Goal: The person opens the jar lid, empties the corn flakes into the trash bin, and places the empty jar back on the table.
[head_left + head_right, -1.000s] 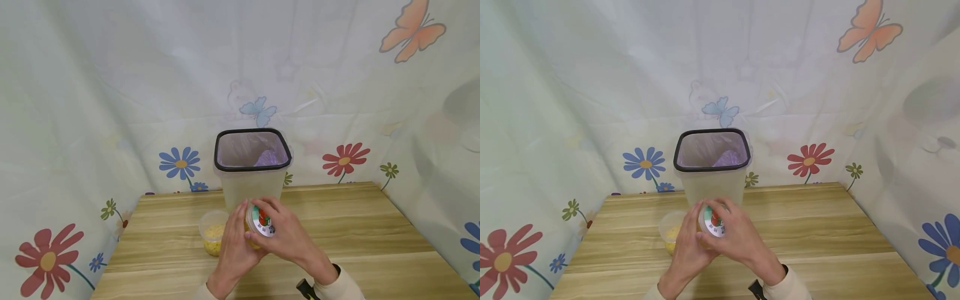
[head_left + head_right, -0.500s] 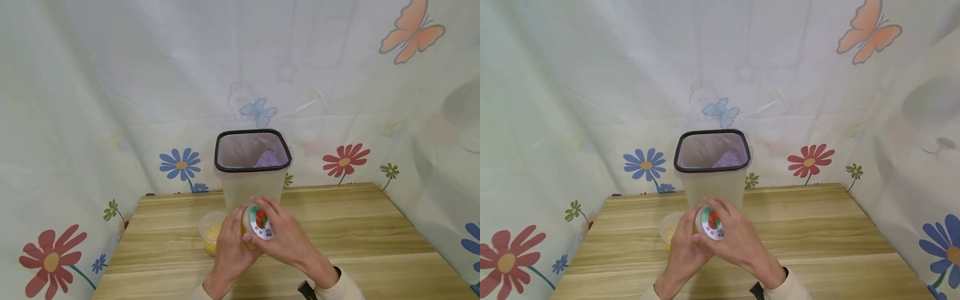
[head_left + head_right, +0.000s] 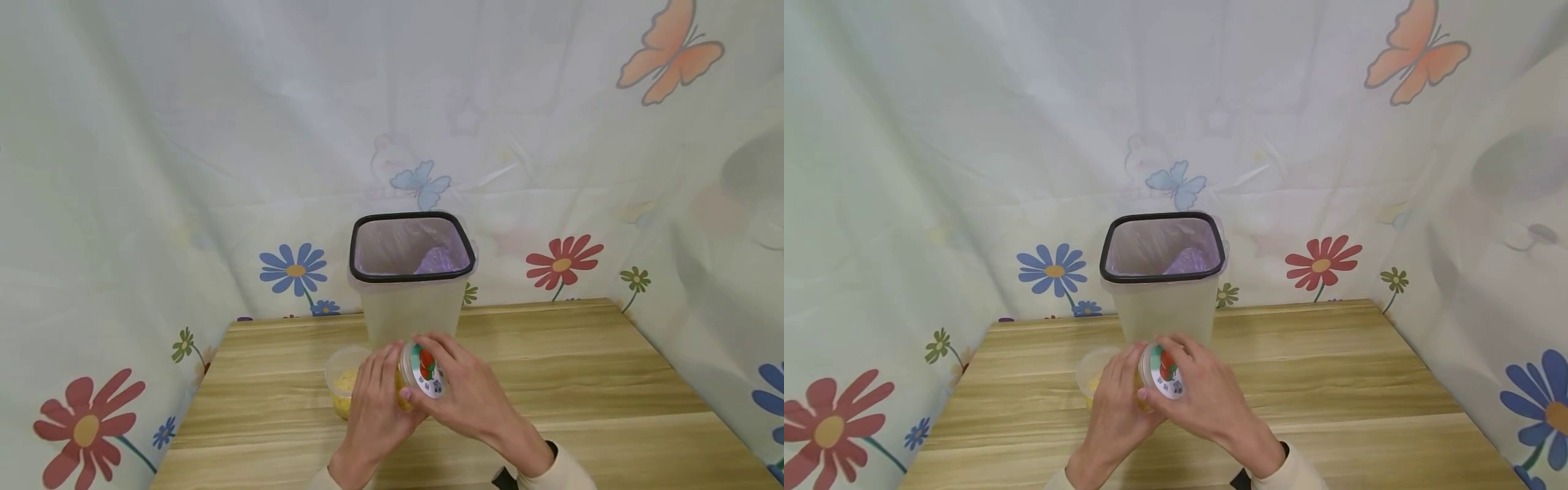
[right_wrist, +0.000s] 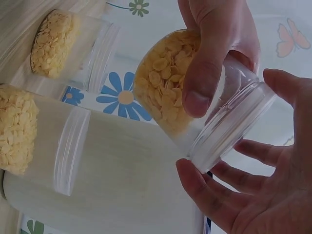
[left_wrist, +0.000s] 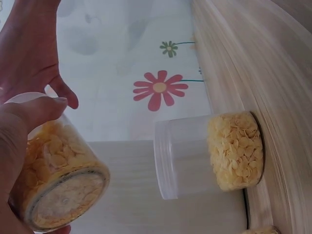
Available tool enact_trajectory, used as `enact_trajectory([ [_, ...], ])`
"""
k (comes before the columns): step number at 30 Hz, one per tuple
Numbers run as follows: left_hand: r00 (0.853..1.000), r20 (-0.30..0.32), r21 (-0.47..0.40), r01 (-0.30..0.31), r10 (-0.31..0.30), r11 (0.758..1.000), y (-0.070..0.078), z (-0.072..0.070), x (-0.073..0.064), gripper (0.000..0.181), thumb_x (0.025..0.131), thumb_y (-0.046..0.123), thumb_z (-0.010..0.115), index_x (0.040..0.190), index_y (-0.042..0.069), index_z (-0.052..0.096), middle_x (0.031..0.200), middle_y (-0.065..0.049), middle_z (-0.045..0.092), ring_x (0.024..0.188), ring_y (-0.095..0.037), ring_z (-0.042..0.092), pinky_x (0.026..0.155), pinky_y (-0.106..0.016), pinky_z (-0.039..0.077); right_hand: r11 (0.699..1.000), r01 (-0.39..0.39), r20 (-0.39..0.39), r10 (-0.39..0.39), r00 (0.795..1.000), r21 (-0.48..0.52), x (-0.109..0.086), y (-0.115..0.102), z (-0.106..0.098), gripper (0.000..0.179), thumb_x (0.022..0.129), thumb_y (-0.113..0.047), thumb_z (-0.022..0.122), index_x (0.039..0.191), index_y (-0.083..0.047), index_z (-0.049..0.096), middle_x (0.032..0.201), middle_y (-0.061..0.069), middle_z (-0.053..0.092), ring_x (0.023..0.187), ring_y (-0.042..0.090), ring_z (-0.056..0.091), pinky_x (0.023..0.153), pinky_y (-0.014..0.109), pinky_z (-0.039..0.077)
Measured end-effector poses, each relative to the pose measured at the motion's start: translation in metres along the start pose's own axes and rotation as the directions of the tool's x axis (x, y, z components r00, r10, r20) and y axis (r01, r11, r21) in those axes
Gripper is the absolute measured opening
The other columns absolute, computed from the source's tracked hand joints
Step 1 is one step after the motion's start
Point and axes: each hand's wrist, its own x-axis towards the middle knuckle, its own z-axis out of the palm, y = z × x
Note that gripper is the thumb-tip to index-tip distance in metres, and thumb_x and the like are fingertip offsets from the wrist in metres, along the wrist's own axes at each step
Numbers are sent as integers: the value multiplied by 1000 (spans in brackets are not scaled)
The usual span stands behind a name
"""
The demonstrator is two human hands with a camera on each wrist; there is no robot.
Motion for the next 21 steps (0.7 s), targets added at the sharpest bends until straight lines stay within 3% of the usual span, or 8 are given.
enact_trajectory([
  [21, 999, 37, 22, -14, 13, 1000, 2, -5, 4, 89, 58, 43, 88, 129, 4, 52, 120, -7, 62, 106, -24, 59, 93, -40, 52, 989, 114, 53, -119, 991, 93, 0, 14, -7, 71, 78, -53, 77, 136, -17, 55, 132, 5, 58, 109, 20, 64, 84, 35, 58],
])
